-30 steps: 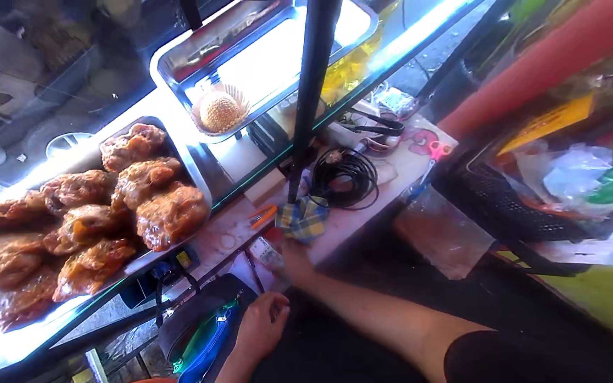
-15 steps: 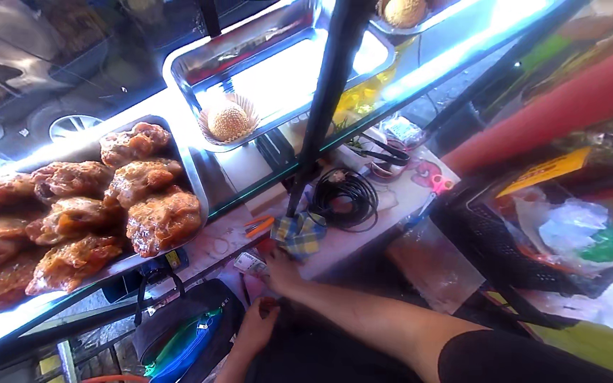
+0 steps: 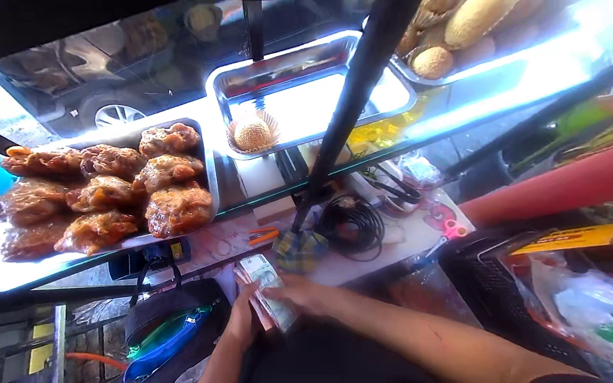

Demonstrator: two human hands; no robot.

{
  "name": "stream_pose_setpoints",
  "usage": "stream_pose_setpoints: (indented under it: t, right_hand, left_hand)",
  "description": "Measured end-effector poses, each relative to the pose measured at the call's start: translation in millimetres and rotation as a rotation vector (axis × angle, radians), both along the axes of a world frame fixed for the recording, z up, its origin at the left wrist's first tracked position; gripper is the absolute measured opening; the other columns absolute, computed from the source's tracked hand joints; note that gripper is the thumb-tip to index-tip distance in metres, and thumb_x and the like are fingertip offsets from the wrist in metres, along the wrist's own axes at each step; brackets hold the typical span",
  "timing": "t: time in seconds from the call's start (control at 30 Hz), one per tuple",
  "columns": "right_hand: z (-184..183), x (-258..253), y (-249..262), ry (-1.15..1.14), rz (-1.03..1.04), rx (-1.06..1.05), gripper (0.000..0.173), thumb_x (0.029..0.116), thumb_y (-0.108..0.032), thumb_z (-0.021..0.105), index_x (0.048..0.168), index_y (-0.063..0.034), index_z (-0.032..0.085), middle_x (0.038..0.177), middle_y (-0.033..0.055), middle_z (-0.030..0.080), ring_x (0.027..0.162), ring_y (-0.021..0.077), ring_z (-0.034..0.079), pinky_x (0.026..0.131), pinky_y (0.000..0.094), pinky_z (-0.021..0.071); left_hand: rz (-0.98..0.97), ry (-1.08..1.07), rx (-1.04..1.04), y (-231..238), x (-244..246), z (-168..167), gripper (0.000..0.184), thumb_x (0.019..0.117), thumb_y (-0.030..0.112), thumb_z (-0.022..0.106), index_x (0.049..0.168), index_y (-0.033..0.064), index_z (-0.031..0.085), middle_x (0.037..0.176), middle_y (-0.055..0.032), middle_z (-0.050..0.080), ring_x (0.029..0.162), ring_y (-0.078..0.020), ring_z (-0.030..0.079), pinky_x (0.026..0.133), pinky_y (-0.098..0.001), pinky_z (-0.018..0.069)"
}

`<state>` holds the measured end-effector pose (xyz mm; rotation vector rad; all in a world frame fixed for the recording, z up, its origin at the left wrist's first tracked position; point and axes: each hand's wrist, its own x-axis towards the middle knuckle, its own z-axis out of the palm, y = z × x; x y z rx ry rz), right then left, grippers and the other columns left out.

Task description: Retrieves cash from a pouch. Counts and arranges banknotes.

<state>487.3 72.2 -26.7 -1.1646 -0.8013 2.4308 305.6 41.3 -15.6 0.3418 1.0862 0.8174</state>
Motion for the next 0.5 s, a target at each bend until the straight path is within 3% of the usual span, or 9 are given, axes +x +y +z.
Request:
stream_pose_setpoints:
  t: [0.07, 0.23, 0.3, 0.37, 0.5]
  right_hand:
    - [4.9, 3.0, 0.1, -0.039, 0.002, 0.046, 0.039, 0.1021, -0.033, 0.066, 0.130, -0.0053, 0.060, 0.110, 0.0082, 0.074, 0.098, 0.0189, 0.074, 0.088, 0.0389, 0.0624]
    - [8.6, 11.3, -8.3, -0.080, -0.006, 0.006, 0.045, 0.1056, -0.039, 0.058, 0.131, -0.0029, 0.059, 0.115, 0.0114, 0.073, 0.104, 0.0214, 0.072, 0.092, 0.0416, 0.0606]
    - [6.4, 13.6, -14.4, -0.112, -0.020, -0.020, 0.046, 0.1057, -0.042, 0.056, 0.131, -0.0042, 0.059, 0.112, 0.0111, 0.073, 0.097, 0.0208, 0.073, 0.083, 0.0391, 0.0618]
    - [7.4, 15.0, -18.9, -0.157, -0.003, -0.022, 0.048, 0.1063, -0.047, 0.053, 0.130, -0.0055, 0.059, 0.106, 0.0107, 0.072, 0.082, 0.0193, 0.072, 0.069, 0.0349, 0.0613]
    - [11.1, 18.6, -20.4, -0.292, 0.115, 0.143, 0.060, 0.1037, -0.059, 0.050, 0.117, -0.0043, 0.068, 0.094, 0.0095, 0.073, 0.073, 0.0177, 0.071, 0.068, 0.0365, 0.0611]
  left_hand:
    - [-0.012, 0.093, -0.008, 8.4, 6.3, 5.2, 0.038, 0.1083, 0.022, 0.041, 0.134, -0.0032, 0.053, 0.111, -0.0214, 0.071, 0.101, -0.0301, 0.072, 0.089, -0.0475, 0.0608]
    - [0.038, 0.120, -0.192, 15.3, 15.1, 12.2, 0.040, 0.1106, 0.029, 0.040, 0.132, -0.0006, 0.057, 0.112, -0.0226, 0.072, 0.100, -0.0337, 0.072, 0.086, -0.0515, 0.0605]
    - [0.062, 0.090, -0.231, 15.0, 15.8, 9.7, 0.042, 0.1109, 0.030, 0.038, 0.133, -0.0002, 0.057, 0.115, -0.0233, 0.071, 0.101, -0.0348, 0.072, 0.086, -0.0523, 0.0598]
    - [0.081, 0.085, -0.250, 13.6, 17.2, 5.2, 0.041, 0.1102, 0.028, 0.038, 0.131, -0.0008, 0.057, 0.115, -0.0236, 0.071, 0.100, -0.0348, 0.072, 0.084, -0.0519, 0.0599]
    - [0.128, 0.074, -0.227, 12.8, 15.8, 2.1, 0.043, 0.1105, 0.028, 0.034, 0.132, -0.0008, 0.057, 0.114, -0.0245, 0.071, 0.100, -0.0356, 0.071, 0.083, -0.0519, 0.0597]
